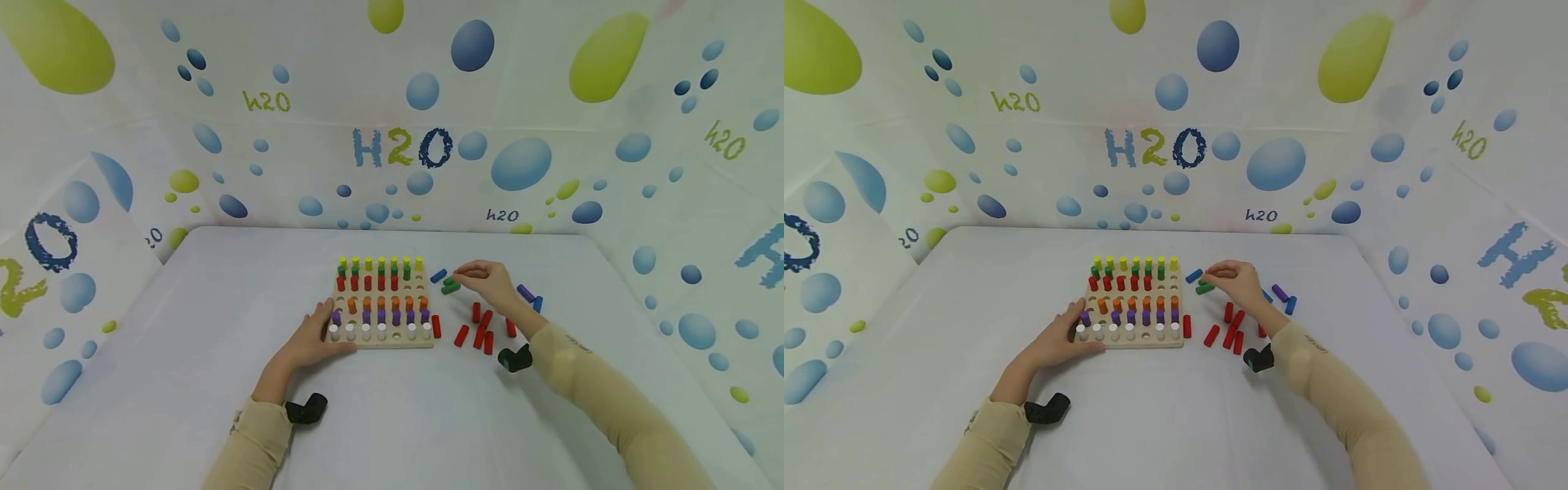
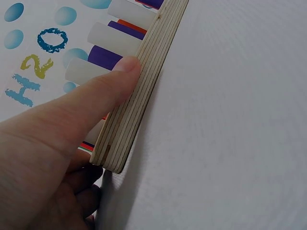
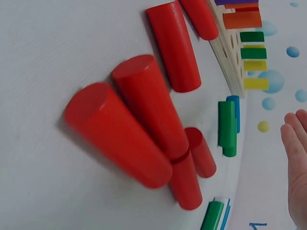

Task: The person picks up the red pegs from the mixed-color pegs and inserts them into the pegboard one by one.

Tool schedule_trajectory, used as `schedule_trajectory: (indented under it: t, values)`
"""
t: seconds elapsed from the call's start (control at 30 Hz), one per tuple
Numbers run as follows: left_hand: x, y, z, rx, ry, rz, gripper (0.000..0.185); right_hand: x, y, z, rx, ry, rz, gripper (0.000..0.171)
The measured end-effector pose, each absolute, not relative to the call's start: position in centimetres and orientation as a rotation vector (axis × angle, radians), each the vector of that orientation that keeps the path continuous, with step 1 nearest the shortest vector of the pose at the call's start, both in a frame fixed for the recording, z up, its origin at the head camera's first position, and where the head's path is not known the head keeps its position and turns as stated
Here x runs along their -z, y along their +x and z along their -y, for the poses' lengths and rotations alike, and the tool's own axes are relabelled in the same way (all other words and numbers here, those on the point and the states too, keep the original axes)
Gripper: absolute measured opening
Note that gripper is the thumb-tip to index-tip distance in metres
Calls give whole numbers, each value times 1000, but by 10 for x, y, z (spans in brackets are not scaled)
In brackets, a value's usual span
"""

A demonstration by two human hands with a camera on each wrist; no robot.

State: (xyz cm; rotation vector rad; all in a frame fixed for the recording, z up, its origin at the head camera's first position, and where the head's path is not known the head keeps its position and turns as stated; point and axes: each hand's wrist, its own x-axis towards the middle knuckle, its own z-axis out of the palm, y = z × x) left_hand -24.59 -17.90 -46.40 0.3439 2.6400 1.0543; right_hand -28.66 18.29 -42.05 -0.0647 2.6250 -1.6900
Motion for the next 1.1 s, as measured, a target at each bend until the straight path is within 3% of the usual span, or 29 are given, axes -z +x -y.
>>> schedule_trajectory:
  t: [1.1]
  values:
    - [466,-248,180,-1053,378,-2655,112,424,-264,-218,1654,-145,-2633,36]
